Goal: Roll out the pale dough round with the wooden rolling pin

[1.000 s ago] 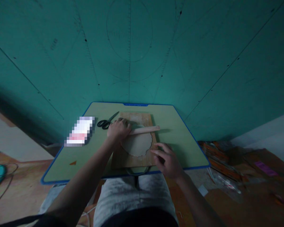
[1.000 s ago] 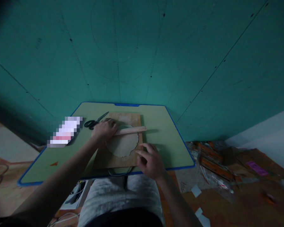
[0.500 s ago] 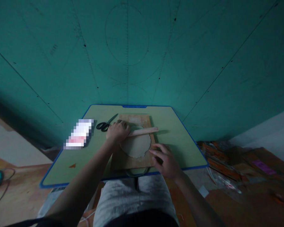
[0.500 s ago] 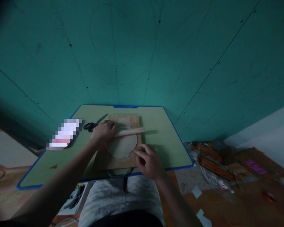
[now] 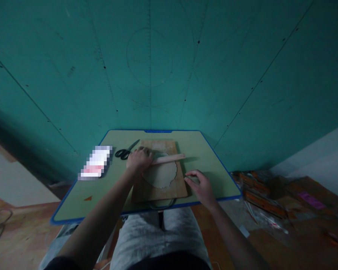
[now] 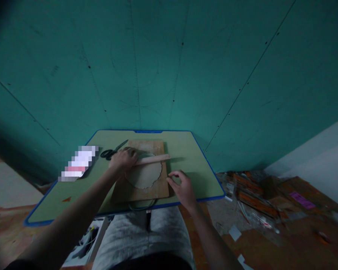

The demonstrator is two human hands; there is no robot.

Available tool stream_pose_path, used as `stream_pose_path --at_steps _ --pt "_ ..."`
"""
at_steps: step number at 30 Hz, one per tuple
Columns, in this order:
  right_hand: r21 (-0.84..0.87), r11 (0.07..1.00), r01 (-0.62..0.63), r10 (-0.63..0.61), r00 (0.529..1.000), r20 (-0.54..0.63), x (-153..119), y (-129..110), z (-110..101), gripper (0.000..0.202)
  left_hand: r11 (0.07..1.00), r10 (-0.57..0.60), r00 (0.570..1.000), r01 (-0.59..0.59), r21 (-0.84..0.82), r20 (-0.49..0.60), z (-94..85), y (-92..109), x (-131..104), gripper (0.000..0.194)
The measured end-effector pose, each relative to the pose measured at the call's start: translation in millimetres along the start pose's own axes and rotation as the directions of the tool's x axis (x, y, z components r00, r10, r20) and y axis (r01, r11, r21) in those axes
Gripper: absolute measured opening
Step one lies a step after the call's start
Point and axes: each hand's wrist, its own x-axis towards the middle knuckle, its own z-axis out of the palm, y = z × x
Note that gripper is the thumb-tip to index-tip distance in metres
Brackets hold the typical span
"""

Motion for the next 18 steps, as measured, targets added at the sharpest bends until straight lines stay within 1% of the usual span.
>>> stream_pose_path --at_steps 3,5,7,9,10,12,15,16,17,18 --pt "0.017 0.999 -0.032 0.033 0.999 -0.043 2 0 -2 0.025 1.000 -0.008 1.000 0.008 0.004 -0.008 0.9 0 -1 0.048" --pt "0.037 0.998 -0.054 0.057 0.994 -0.090 4 2 -11 0.029 1.000 -0.014 1.000 0.014 0.008 -0.013 0.9 0 -2 0.048" --pt "0.034 0.996 -0.082 0.087 0.982 -0.166 7 8 -29 0.033 1.000 -0.015 1.000 0.015 0.008 -0.014 0.5 1 -3 0.047" --pt "-0.010 0.991 -0.132 0.124 0.953 -0.276 7 17 -58 0.037 1.000 -0.014 1.000 0.014 0.005 -0.015 -0.2 2 -4 0.046" --pt "-0.040 0.984 -0.171 0.146 0.924 -0.353 6 23 -75 0.039 1.000 -0.014 1.000 0.014 0.003 -0.015 -0.5 2 -4 0.046" --pt "-0.095 0.955 -0.279 0.204 0.858 -0.472 0 35 -112 0.041 1.000 -0.014 1.000 0.014 -0.002 -0.015 -1.2 2 -4 0.046" --pt "-0.090 0.905 -0.416 0.266 0.719 -0.642 -20 54 -165 0.043 1.000 -0.014 1.000 0.014 -0.009 -0.012 -1.7 3 -5 0.047" --pt "-0.093 0.878 -0.469 0.293 0.682 -0.670 -29 60 -180 0.042 1.000 -0.013 1.000 0.013 -0.010 -0.012 -1.6 3 -5 0.047" --pt "-0.094 0.863 -0.497 0.301 0.654 -0.694 -39 66 -195 0.041 1.000 -0.013 1.000 0.013 -0.011 -0.013 -1.4 3 -5 0.047" --pt "-0.116 0.853 -0.509 0.289 0.644 -0.708 -48 72 -207 0.041 1.000 -0.013 1.000 0.013 -0.012 -0.014 -1.2 3 -4 0.048"
